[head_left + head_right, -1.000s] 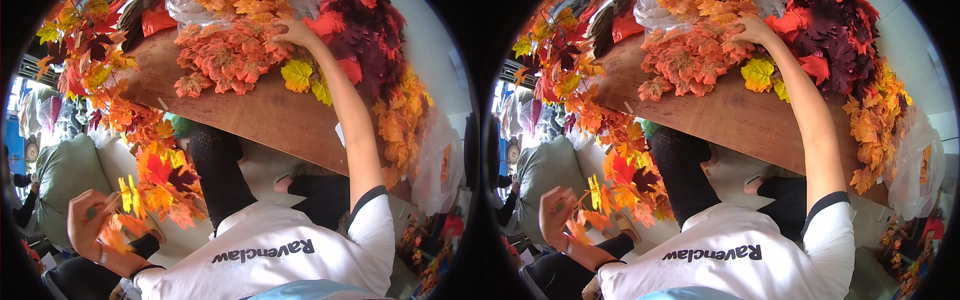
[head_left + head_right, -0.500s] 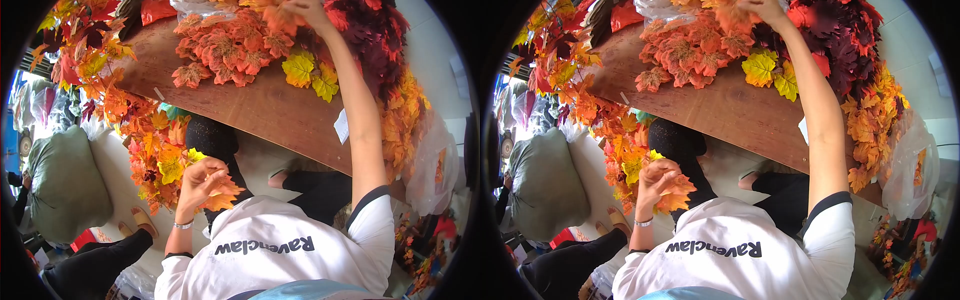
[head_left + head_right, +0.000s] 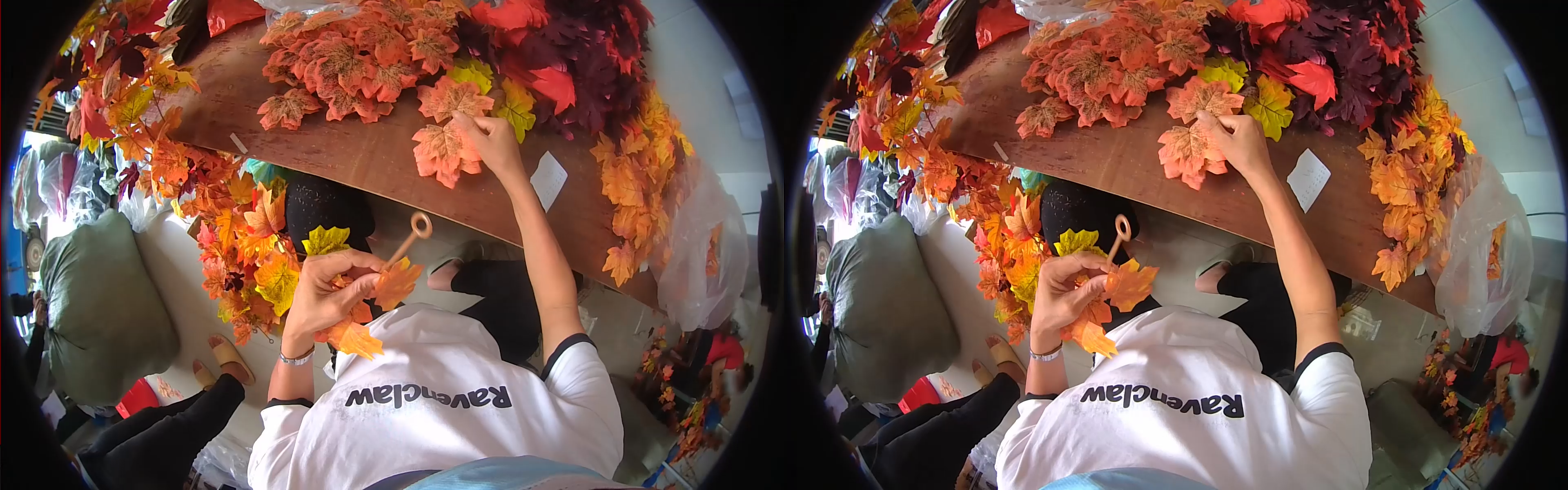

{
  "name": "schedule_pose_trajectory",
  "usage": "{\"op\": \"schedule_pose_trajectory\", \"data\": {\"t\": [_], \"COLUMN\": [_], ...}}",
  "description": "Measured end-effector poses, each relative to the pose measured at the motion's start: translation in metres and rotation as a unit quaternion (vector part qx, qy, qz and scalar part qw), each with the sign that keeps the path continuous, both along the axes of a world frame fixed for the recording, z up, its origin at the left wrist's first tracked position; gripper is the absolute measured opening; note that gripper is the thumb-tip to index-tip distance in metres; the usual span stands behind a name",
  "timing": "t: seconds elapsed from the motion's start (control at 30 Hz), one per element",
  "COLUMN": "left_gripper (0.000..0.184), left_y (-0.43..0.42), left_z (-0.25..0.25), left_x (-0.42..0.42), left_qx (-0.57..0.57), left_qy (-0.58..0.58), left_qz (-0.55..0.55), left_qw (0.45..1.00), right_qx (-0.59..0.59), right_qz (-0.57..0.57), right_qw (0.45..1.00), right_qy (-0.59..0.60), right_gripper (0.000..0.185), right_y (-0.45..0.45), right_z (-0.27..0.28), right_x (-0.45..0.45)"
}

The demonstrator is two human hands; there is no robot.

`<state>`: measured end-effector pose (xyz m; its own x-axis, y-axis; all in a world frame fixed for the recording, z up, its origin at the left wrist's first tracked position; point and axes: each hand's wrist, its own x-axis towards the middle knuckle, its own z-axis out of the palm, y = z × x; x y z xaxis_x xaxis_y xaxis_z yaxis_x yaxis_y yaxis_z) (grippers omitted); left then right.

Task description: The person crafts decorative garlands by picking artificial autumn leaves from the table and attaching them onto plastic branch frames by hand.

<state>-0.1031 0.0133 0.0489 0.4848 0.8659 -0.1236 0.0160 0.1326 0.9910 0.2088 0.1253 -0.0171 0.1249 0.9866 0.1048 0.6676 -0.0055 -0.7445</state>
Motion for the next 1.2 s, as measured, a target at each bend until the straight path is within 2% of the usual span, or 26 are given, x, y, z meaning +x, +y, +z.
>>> {"op": "schedule_pose_trajectory", "data": {"t": [0.03,0.07,0.13,0.17,0.23,0.27,0.37,0.4,0.47,0.57,0.77,0.9,1.07,1.1,1.2], "left_gripper": [0.008,0.008,0.011,0.013,0.018,0.018,0.015,0.016,0.017,0.014,0.014,0.010,0.009,0.009,0.009], "left_y": [-0.002,-0.003,0.000,0.001,0.004,0.003,-0.002,-0.002,0.000,0.003,0.007,0.005,0.005,0.005,0.004], "left_z": [-0.003,-0.004,-0.003,-0.002,0.006,0.010,0.014,0.014,0.014,0.018,0.025,0.018,0.013,0.013,0.008], "left_x": [0.002,0.004,0.002,0.000,0.003,0.005,0.012,0.012,0.011,-0.010,-0.045,-0.044,-0.034,-0.032,-0.028], "left_qx": [-0.039,-0.078,0.067,0.138,0.271,0.255,0.213,0.232,0.269,0.181,0.153,0.123,0.103,0.093,0.076], "left_qy": [-0.030,-0.059,0.054,0.110,0.201,0.204,0.191,0.191,0.191,0.187,0.161,0.119,0.087,0.076,0.041], "left_qz": [0.021,0.043,0.042,0.042,0.037,0.013,-0.051,-0.059,-0.075,-0.031,0.059,0.077,0.064,0.066,0.070], "left_qw": [0.999,0.994,0.995,0.983,0.941,0.945,0.957,0.952,0.941,0.965,0.973,0.982,0.989,0.991,0.994], "right_qx": [-0.011,0.034,0.126,0.118,0.197,0.236,0.093,0.053,0.062,0.008,0.065,0.042,0.131,0.136,0.093], "right_qz": [-0.001,-0.021,-0.058,-0.074,0.039,0.095,0.213,0.243,0.251,0.273,0.305,0.330,0.359,0.334,0.318], "right_qw": [1.000,0.999,0.990,0.990,0.973,0.956,0.947,0.934,0.933,0.919,0.912,0.902,0.891,0.908,0.913], "right_qy": [0.023,0.027,0.033,-0.036,-0.110,-0.145,-0.221,-0.258,-0.248,-0.285,-0.268,-0.276,-0.245,-0.213,-0.239], "right_gripper": [0.040,0.038,0.033,0.023,0.018,0.016,0.015,0.016,0.018,0.011,0.010,0.013,0.010,0.006,0.010], "right_y": [-0.004,-0.008,-0.014,-0.017,-0.009,-0.005,0.006,0.013,0.023,0.039,0.039,0.040,0.062,0.062,0.076], "right_z": [-0.001,0.001,0.012,0.024,0.032,0.035,0.035,0.030,0.015,0.014,0.003,0.004,0.014,0.029,0.061], "right_x": [0.002,0.001,-0.001,0.000,0.002,0.002,-0.011,-0.013,-0.012,-0.008,-0.011,-0.013,0.000,-0.001,0.010]}}
